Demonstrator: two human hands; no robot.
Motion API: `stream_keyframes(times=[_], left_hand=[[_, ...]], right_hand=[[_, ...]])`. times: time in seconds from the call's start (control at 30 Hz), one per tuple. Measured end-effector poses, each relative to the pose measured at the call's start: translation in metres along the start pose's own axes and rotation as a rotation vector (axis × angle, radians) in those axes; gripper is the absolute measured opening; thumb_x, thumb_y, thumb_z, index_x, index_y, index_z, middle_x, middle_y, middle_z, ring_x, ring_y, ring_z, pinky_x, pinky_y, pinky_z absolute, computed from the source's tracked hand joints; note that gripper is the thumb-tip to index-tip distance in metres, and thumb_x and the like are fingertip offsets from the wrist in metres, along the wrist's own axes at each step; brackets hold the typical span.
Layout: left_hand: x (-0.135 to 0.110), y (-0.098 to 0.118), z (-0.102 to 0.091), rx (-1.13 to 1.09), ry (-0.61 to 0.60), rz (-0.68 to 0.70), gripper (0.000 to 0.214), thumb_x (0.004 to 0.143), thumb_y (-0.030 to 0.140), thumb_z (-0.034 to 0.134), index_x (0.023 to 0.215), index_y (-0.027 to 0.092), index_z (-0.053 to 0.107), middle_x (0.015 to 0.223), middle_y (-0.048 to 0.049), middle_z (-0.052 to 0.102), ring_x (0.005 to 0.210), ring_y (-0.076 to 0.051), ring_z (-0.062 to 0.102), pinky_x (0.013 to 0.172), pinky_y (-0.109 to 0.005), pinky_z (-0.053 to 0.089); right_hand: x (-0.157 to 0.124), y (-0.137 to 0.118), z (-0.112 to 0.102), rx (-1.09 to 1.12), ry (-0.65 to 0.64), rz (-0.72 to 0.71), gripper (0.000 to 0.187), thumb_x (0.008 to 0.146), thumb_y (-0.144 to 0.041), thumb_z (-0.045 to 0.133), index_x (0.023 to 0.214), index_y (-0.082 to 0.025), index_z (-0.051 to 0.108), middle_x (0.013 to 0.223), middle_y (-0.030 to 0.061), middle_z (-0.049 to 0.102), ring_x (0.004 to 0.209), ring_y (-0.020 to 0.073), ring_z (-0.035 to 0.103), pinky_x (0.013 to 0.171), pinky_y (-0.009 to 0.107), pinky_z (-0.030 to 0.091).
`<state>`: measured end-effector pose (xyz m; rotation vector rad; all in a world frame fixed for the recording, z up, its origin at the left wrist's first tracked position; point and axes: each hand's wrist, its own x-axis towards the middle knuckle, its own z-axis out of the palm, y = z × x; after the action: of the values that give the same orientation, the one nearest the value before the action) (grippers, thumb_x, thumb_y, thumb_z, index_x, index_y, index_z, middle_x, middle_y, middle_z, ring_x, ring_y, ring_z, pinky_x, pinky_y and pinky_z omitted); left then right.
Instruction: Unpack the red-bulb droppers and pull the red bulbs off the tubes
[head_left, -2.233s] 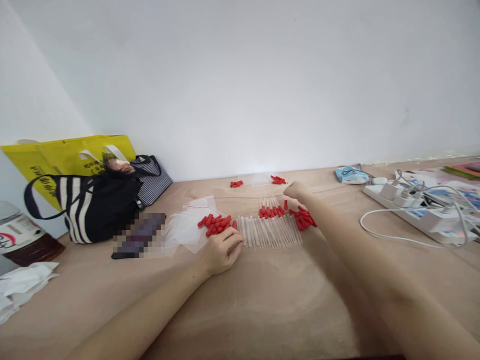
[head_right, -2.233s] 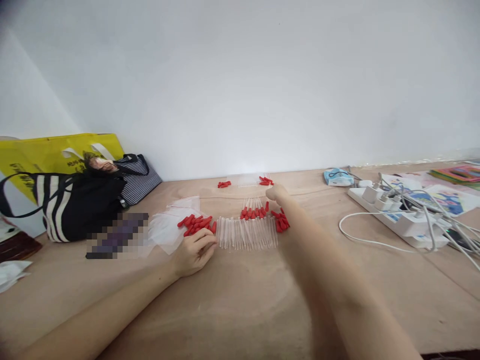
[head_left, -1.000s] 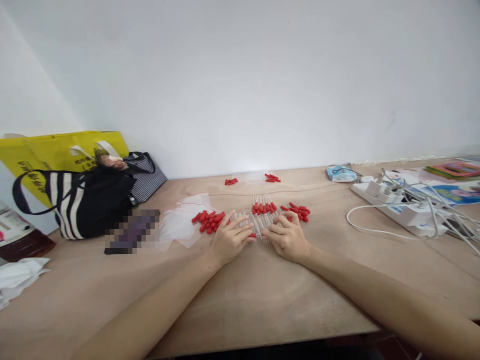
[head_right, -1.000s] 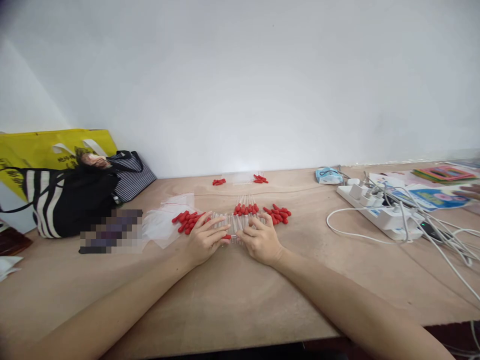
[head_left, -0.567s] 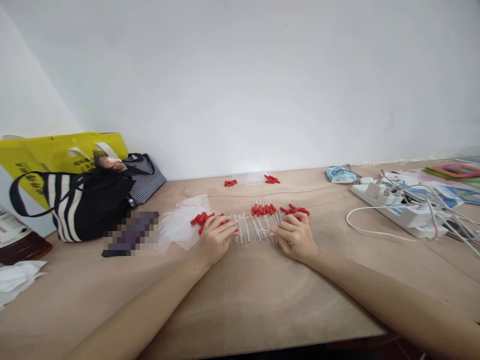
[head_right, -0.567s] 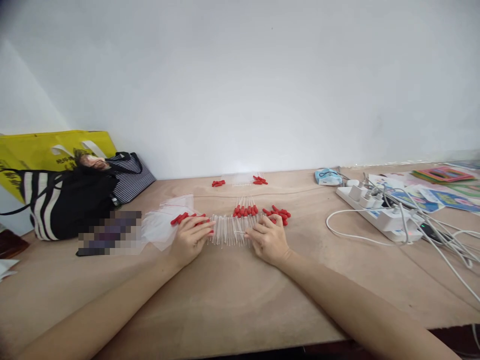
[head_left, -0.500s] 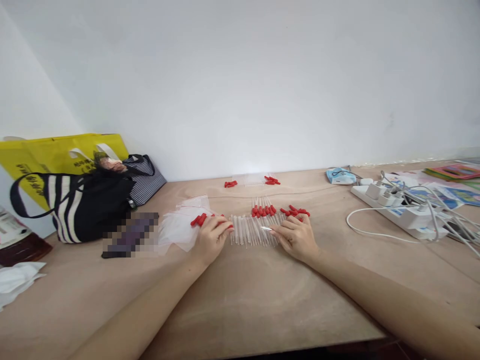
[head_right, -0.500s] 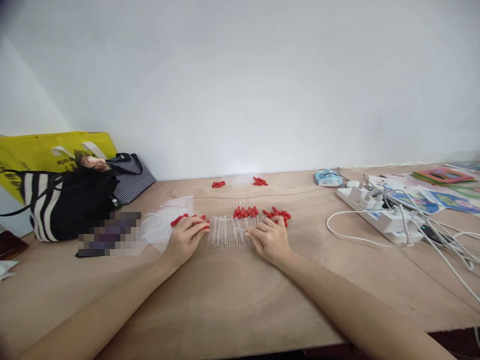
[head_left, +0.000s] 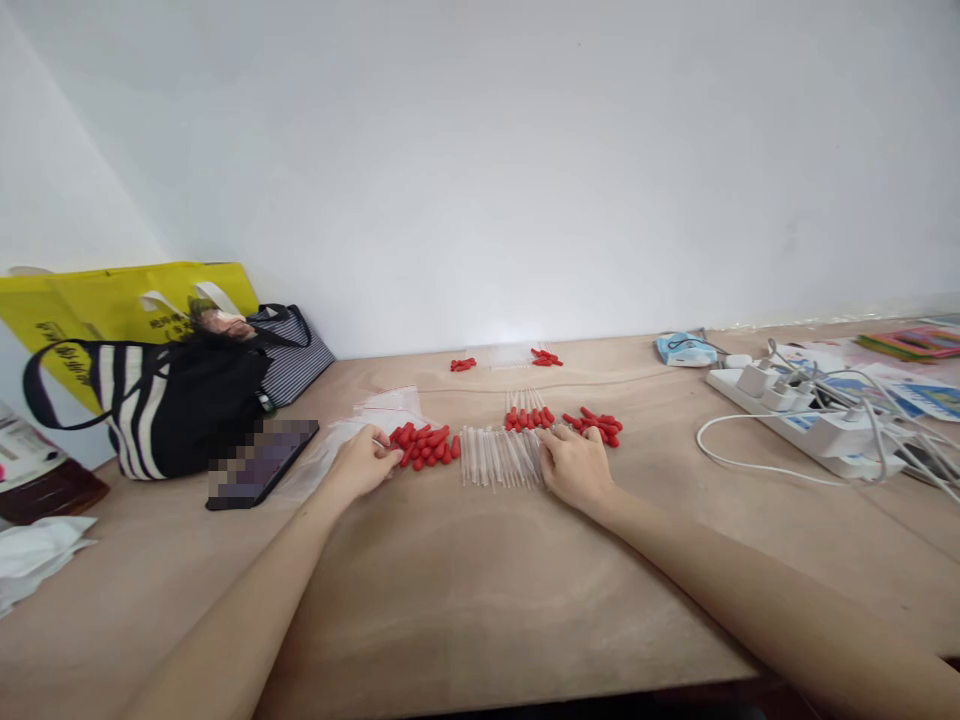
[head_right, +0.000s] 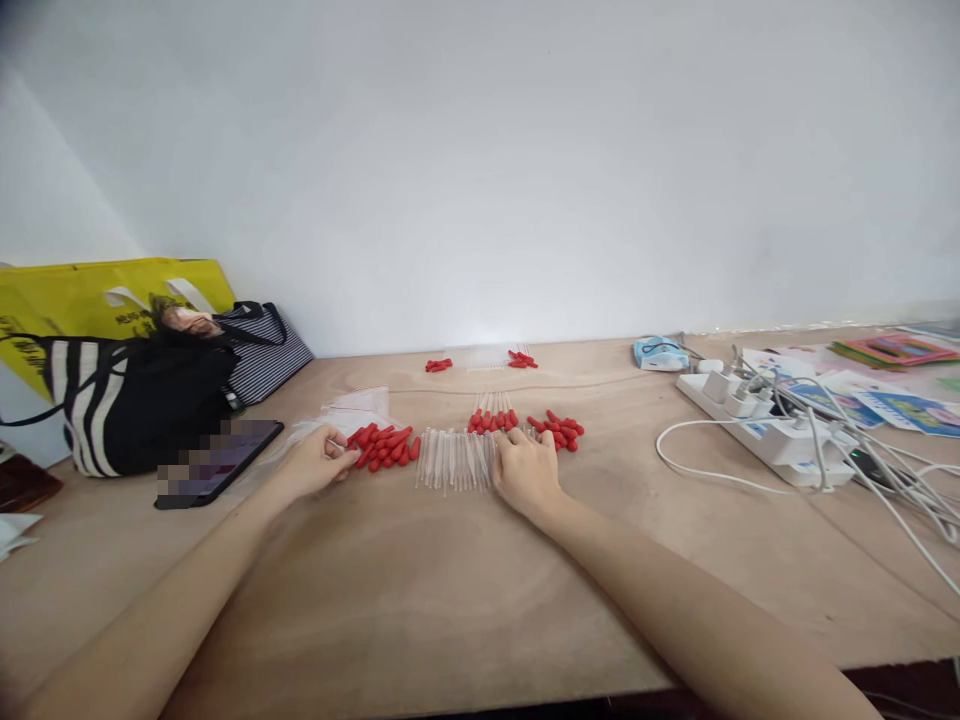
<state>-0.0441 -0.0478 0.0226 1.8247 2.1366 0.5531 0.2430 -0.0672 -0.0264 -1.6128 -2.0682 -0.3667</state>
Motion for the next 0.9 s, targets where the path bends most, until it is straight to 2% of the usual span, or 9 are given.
stream_keyframes(times=[0.2, 0.4, 0.5, 0.57, 0.63, 0.67, 0.8, 0.9], left_hand=[[0.005, -0.005, 0.004, -0.001, 0.019, 0.033, 0.025, 0.072, 0.044, 0.048, 0.077, 0.021, 0.044, 0.058, 0.0029, 0.062, 0.059, -0.016, 0.06, 0.053, -0.023, 0.037], [0.004, -0.005, 0.0, 0.134, 0.065, 0.066, 0.018, 0.072, 0.037, 0.049, 0.078, 0.02, 0.05, 0.07, -0.0001, 0.064, 0.065, -0.017, 0.059, 0.056, -0.024, 0.038], [0.002, -0.001, 0.001, 0.195, 0.173, 0.122, 0.018, 0.071, 0.035, 0.051, 0.079, 0.019, 0.053, 0.076, -0.0024, 0.063, 0.069, -0.018, 0.058, 0.059, -0.026, 0.039], [-0.003, 0.005, 0.006, 0.197, 0.297, 0.243, 0.017, 0.073, 0.034, 0.05, 0.077, 0.018, 0.054, 0.075, -0.0032, 0.062, 0.071, -0.019, 0.056, 0.063, -0.028, 0.04], [-0.011, 0.016, 0.017, 0.16, 0.397, 0.439, 0.016, 0.076, 0.032, 0.048, 0.074, 0.018, 0.055, 0.074, -0.0036, 0.06, 0.075, -0.019, 0.054, 0.07, -0.03, 0.04], [-0.016, 0.022, 0.025, 0.129, 0.406, 0.542, 0.017, 0.077, 0.032, 0.047, 0.073, 0.018, 0.055, 0.074, -0.0037, 0.06, 0.077, -0.019, 0.053, 0.073, -0.031, 0.039], [-0.039, 0.048, 0.054, 0.021, 0.311, 0.844, 0.018, 0.078, 0.034, 0.049, 0.083, 0.019, 0.057, 0.088, -0.0052, 0.058, 0.089, -0.019, 0.05, 0.081, -0.034, 0.037], [-0.047, 0.063, 0.068, 0.006, 0.191, 1.016, 0.037, 0.071, 0.046, 0.056, 0.097, 0.02, 0.055, 0.104, -0.0073, 0.054, 0.099, -0.022, 0.046, 0.089, -0.038, 0.033]], right_hand=[[0.0, -0.009, -0.006, -0.004, -0.128, 0.044, 0.024, 0.082, -0.025, 0.036, 0.082, -0.017, 0.059, 0.083, 0.0062, 0.063, 0.067, 0.0159, 0.054, 0.064, 0.031, 0.019], [0.001, -0.007, -0.008, 0.169, -0.121, 0.109, 0.025, 0.081, -0.029, 0.039, 0.092, -0.019, 0.059, 0.076, 0.0022, 0.066, 0.068, 0.0156, 0.057, 0.069, 0.031, 0.022], [0.009, 0.002, -0.007, 0.233, -0.122, 0.178, 0.025, 0.079, -0.029, 0.041, 0.094, -0.02, 0.059, 0.07, 0.0005, 0.066, 0.067, 0.0149, 0.057, 0.073, 0.032, 0.023], [0.02, 0.011, -0.006, 0.238, -0.136, 0.253, 0.023, 0.078, -0.029, 0.042, 0.09, -0.021, 0.06, 0.072, 0.0008, 0.066, 0.072, 0.016, 0.058, 0.075, 0.033, 0.024], [0.035, 0.021, -0.005, 0.21, -0.178, 0.349, 0.021, 0.076, -0.028, 0.044, 0.087, -0.022, 0.06, 0.079, 0.0024, 0.066, 0.08, 0.0189, 0.057, 0.077, 0.034, 0.025], [0.043, 0.027, -0.003, 0.199, -0.212, 0.396, 0.021, 0.075, -0.028, 0.045, 0.088, -0.022, 0.06, 0.083, 0.003, 0.066, 0.084, 0.0199, 0.057, 0.079, 0.035, 0.026], [0.073, 0.041, 0.007, 0.18, -0.309, 0.549, 0.027, 0.072, -0.027, 0.046, 0.096, -0.022, 0.059, 0.097, 0.0063, 0.063, 0.093, 0.0217, 0.054, 0.081, 0.037, 0.029], [0.089, 0.044, 0.017, 0.18, -0.353, 0.598, 0.027, 0.069, -0.028, 0.05, 0.092, -0.019, 0.06, 0.093, 0.0088, 0.063, 0.089, 0.0233, 0.056, 0.078, 0.037, 0.034]])
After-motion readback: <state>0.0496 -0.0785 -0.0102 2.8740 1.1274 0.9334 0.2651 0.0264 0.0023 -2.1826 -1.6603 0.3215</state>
